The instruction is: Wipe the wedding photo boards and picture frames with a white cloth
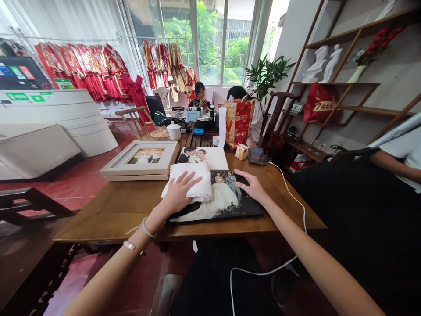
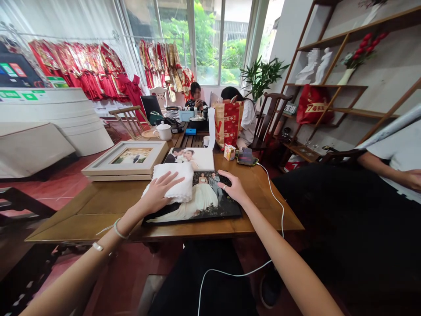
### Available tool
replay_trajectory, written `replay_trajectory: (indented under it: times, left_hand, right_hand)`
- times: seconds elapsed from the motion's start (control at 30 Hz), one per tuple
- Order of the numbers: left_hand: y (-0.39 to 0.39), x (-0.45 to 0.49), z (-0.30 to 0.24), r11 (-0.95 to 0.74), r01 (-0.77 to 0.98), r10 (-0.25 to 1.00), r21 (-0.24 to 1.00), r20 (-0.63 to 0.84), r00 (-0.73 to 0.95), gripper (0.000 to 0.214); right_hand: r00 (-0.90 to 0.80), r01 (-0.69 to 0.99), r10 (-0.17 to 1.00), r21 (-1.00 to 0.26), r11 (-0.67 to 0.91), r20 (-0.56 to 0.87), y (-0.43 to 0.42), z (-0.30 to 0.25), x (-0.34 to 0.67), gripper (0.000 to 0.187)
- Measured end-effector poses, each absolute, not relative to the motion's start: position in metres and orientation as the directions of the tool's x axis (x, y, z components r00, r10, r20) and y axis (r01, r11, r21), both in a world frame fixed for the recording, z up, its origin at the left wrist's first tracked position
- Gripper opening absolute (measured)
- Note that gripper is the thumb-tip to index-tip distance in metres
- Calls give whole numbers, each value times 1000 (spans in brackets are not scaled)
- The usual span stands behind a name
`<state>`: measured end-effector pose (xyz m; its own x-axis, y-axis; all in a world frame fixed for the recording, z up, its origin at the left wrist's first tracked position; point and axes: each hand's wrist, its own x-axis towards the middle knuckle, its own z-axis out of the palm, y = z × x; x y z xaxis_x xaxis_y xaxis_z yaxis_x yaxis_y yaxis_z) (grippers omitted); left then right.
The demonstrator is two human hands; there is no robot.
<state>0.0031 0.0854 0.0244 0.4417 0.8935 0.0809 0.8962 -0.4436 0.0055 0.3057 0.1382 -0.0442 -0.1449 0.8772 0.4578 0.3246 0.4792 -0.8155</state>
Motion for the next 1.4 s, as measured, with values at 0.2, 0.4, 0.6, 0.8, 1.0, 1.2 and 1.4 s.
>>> replay_trajectory:
  times: [0.2, 0.4, 0.6, 0.8, 1.0, 1.2, 1.4]
  left_hand:
    - [27, 7, 30, -418, 907, 909, 49, 5, 418, 91]
    - [0, 7, 35, -429, 901, 901, 69, -44, 432, 99]
    - [54, 6, 36, -405, 914, 914, 26, -5, 405, 78]
    - [101, 4, 31, -410, 911, 912, 29, 36, 409, 69]
    - [98, 3, 25, -421, 907, 904, 1, 84, 419, 77]
    - [66, 13, 31, -374, 927, 927, 17, 32, 373, 79]
    - [4, 23, 34, -404, 913, 914, 46, -17, 405, 93]
  right_hand:
    - [-146, 349, 885, -814, 465, 443, 139, -45, 306, 45]
    - [-144, 352, 885, -813, 463, 442, 139, -44, 306, 47]
    - [-151, 364, 882, -804, 469, 447, 138, -44, 306, 49]
    - [-167, 374, 873, -790, 486, 457, 136, -41, 307, 48]
    - [-138, 411, 883, -785, 464, 449, 135, -39, 304, 47]
    - [-124, 482, 890, -757, 441, 439, 132, -39, 299, 43]
    - [-180, 529, 888, -720, 449, 423, 131, -39, 301, 42]
